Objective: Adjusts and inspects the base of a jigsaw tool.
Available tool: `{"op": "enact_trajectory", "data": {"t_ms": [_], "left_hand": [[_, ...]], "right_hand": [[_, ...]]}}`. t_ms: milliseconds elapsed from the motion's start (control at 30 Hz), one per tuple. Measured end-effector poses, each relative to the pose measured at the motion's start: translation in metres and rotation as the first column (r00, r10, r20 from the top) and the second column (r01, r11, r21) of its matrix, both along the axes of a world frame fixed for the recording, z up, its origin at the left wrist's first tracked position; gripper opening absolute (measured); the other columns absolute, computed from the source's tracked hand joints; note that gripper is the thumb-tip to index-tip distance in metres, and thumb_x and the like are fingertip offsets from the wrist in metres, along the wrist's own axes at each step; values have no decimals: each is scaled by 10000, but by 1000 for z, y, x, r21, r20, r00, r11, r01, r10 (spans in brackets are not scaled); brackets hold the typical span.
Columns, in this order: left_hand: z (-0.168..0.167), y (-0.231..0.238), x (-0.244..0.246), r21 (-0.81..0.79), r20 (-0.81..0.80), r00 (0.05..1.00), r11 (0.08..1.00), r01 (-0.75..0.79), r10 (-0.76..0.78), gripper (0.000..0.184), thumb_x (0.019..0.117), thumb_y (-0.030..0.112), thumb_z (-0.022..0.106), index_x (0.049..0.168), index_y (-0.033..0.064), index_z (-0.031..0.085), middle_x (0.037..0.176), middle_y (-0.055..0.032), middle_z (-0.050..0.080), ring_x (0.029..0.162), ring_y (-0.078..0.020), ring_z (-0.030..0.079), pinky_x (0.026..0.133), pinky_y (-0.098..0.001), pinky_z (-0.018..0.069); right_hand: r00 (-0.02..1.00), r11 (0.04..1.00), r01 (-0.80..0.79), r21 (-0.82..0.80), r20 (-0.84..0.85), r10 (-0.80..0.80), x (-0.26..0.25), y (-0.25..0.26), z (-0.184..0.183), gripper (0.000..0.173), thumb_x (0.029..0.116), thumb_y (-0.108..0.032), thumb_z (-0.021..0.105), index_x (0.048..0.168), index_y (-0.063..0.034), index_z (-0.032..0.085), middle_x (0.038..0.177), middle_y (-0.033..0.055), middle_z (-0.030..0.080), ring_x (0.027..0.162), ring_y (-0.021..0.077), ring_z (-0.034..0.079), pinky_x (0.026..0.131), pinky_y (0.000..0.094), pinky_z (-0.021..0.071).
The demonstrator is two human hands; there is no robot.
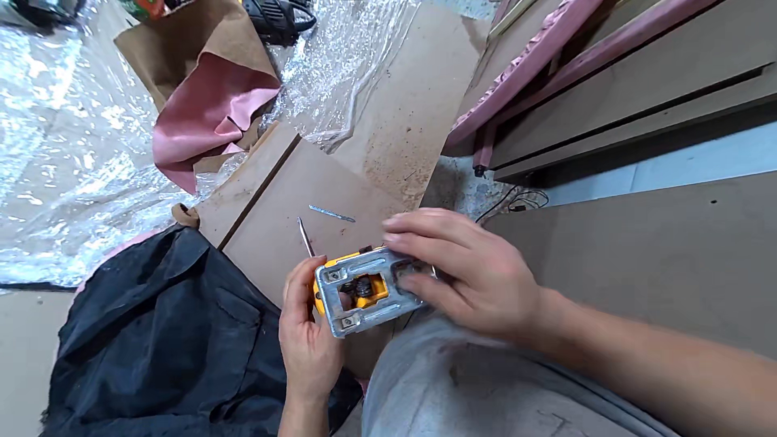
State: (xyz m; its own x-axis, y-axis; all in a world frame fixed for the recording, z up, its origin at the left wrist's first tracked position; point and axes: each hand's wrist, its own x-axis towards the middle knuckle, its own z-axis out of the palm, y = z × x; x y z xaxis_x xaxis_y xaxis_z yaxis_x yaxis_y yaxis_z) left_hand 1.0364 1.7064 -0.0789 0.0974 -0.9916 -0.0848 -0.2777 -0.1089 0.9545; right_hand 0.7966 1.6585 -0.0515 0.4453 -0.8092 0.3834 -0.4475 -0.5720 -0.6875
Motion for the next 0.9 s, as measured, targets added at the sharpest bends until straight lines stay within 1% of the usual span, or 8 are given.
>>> {"op": "enact_trajectory", "data": {"t_ms": [67,200,333,500,533,600,667,900], "left_hand": [[-1,4,-11,-8,7,998,998,-67,67,442,967,402,613,1334,156,613,1353,-20,617,1199,-172,625,942,-372,579],[-8,12,-28,-84,12,986,983,-163,164,473,933,397,639,1317,130,568,1287,-18,632,1156,-140,640,920,-335,583],[-10,19,-30,-117,-26,992,985,-125,123,528,931,376,651,1348,80,517,1327,-76,624,1241,-211,611,1005,-390,556],[-8,21,-27,-62,-124,985,989,-131,122,494,965,386,628,1374,129,521,1355,-61,618,1223,-207,622,979,-376,564],[-7,20,-27,-51,-147,982,990,-131,123,489,969,383,624,1378,135,521,1346,-58,623,1208,-202,630,964,-370,570],[-5,18,-27,-27,-180,976,991,-132,125,501,973,413,632,1382,147,517,1318,-46,632,1165,-180,644,932,-346,578],[-2,16,-26,5,-212,968,991,-132,130,536,955,429,663,1390,151,518,1288,-50,640,1134,-177,654,912,-339,583],[3,15,-22,70,-292,948,991,-112,128,537,894,362,742,1352,155,554,1254,-88,653,1086,-210,675,872,-353,603]], "right_hand": [[999,987,41,-157,41,-34,-3,29,-6,207,1016,-285,607,1129,-145,710,1301,48,662,1328,232,564,1187,585,386],[1000,969,5,-247,22,0,-5,50,-21,131,979,-261,657,1069,-224,744,1245,-1,653,1293,200,548,1197,550,354],[994,974,79,-213,86,-62,-10,58,-14,110,980,-264,639,1018,-186,707,952,-25,614,955,125,576,876,324,472],[998,974,67,-216,6,-67,-12,56,-10,154,972,-335,670,1070,-221,704,1110,-30,620,1160,147,559,1109,426,413],[1000,976,27,-216,-6,-29,-10,55,-7,148,976,-319,669,1075,-220,717,1056,-26,625,1100,147,570,1072,417,423],[997,978,-72,-197,-14,71,-7,56,-1,169,1001,-276,636,1094,-180,738,782,-16,607,767,150,578,756,353,482],[985,978,-173,-114,-46,169,-1,61,-1,229,1028,-253,593,1147,-127,742,617,-6,506,564,166,479,547,324,396],[954,985,-138,-100,-279,105,11,55,-10,247,1029,-236,532,1173,-153,714,774,-15,674,709,152,641,623,305,513]]}}
